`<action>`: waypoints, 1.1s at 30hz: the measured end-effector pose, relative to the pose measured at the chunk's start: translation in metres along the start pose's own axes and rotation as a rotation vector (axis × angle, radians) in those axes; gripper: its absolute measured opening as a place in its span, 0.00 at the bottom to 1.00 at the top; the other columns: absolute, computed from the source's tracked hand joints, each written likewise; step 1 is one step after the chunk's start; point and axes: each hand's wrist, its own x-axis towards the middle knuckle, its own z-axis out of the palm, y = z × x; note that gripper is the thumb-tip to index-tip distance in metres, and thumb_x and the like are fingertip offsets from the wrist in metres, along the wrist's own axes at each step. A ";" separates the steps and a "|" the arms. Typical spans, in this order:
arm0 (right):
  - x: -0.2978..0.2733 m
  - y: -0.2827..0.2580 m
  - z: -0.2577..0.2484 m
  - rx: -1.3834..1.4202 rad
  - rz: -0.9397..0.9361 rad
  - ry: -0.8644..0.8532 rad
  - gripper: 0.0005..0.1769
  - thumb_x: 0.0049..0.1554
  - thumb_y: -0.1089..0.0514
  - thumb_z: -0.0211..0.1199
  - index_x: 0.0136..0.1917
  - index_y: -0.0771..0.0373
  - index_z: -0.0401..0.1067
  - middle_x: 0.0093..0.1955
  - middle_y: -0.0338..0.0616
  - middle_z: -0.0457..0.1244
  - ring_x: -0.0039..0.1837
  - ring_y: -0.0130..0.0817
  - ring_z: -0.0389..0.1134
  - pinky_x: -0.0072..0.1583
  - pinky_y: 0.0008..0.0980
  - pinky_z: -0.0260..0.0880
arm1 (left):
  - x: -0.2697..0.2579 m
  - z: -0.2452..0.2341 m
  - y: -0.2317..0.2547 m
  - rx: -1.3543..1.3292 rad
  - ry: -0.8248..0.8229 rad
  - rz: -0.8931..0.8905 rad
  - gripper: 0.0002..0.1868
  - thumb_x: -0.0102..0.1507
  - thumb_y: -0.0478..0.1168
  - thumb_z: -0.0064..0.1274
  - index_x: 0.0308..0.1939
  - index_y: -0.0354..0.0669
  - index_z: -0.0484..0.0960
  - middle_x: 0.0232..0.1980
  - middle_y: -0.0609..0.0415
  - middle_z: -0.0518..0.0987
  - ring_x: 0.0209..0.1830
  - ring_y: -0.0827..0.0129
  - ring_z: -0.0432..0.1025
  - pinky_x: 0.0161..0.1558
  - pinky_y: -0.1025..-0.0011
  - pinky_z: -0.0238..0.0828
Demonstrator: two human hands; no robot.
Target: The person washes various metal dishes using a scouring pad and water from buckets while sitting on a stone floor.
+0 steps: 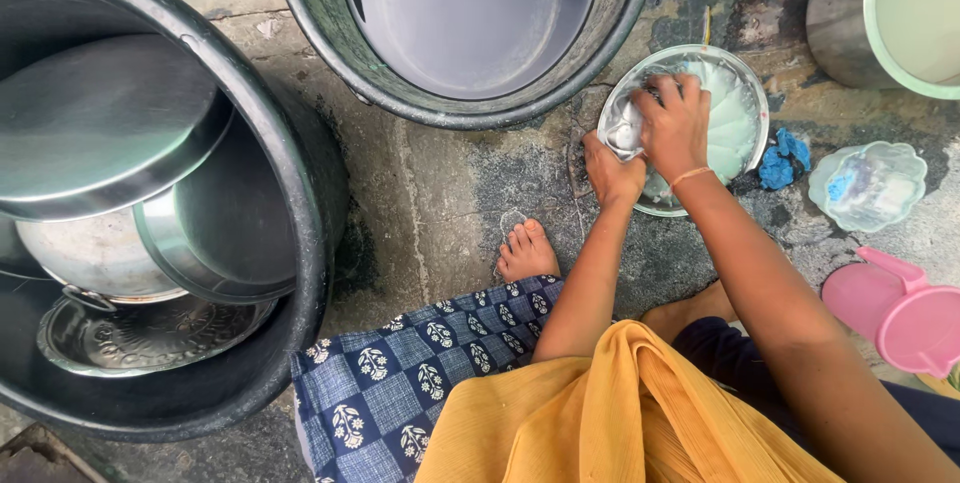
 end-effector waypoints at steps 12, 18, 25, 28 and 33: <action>-0.025 0.020 -0.018 0.029 0.088 -0.006 0.15 0.56 0.68 0.65 0.54 0.54 0.79 0.64 0.37 0.64 0.68 0.46 0.60 0.65 0.47 0.62 | -0.001 -0.002 0.005 0.032 -0.032 -0.020 0.46 0.44 0.40 0.76 0.59 0.35 0.65 0.58 0.36 0.75 0.60 0.44 0.71 0.62 0.57 0.67; -0.001 0.009 0.003 -0.007 0.127 0.034 0.16 0.55 0.67 0.64 0.54 0.52 0.80 0.62 0.38 0.65 0.66 0.45 0.61 0.62 0.47 0.60 | 0.001 0.000 0.001 0.056 -0.037 -0.003 0.48 0.45 0.39 0.77 0.61 0.32 0.62 0.59 0.33 0.73 0.61 0.42 0.68 0.63 0.56 0.64; 0.029 0.021 0.008 -0.082 0.043 -0.060 0.15 0.55 0.65 0.63 0.53 0.50 0.80 0.60 0.39 0.64 0.66 0.47 0.60 0.62 0.49 0.58 | -0.001 0.001 0.004 0.020 -0.014 -0.027 0.44 0.44 0.38 0.75 0.59 0.32 0.66 0.57 0.34 0.74 0.60 0.42 0.70 0.63 0.57 0.64; 0.014 0.016 0.004 -0.063 0.078 -0.056 0.18 0.51 0.66 0.62 0.55 0.53 0.79 0.62 0.40 0.64 0.68 0.47 0.59 0.63 0.48 0.59 | -0.001 0.002 0.001 0.016 -0.001 0.022 0.44 0.44 0.37 0.74 0.59 0.31 0.66 0.57 0.34 0.74 0.60 0.42 0.70 0.63 0.57 0.64; -0.003 0.015 -0.007 -0.047 0.068 -0.053 0.20 0.51 0.68 0.62 0.56 0.55 0.79 0.64 0.39 0.64 0.69 0.47 0.59 0.64 0.46 0.60 | -0.002 0.002 0.002 0.017 -0.007 0.019 0.43 0.45 0.38 0.75 0.58 0.31 0.67 0.56 0.34 0.74 0.60 0.42 0.70 0.63 0.56 0.65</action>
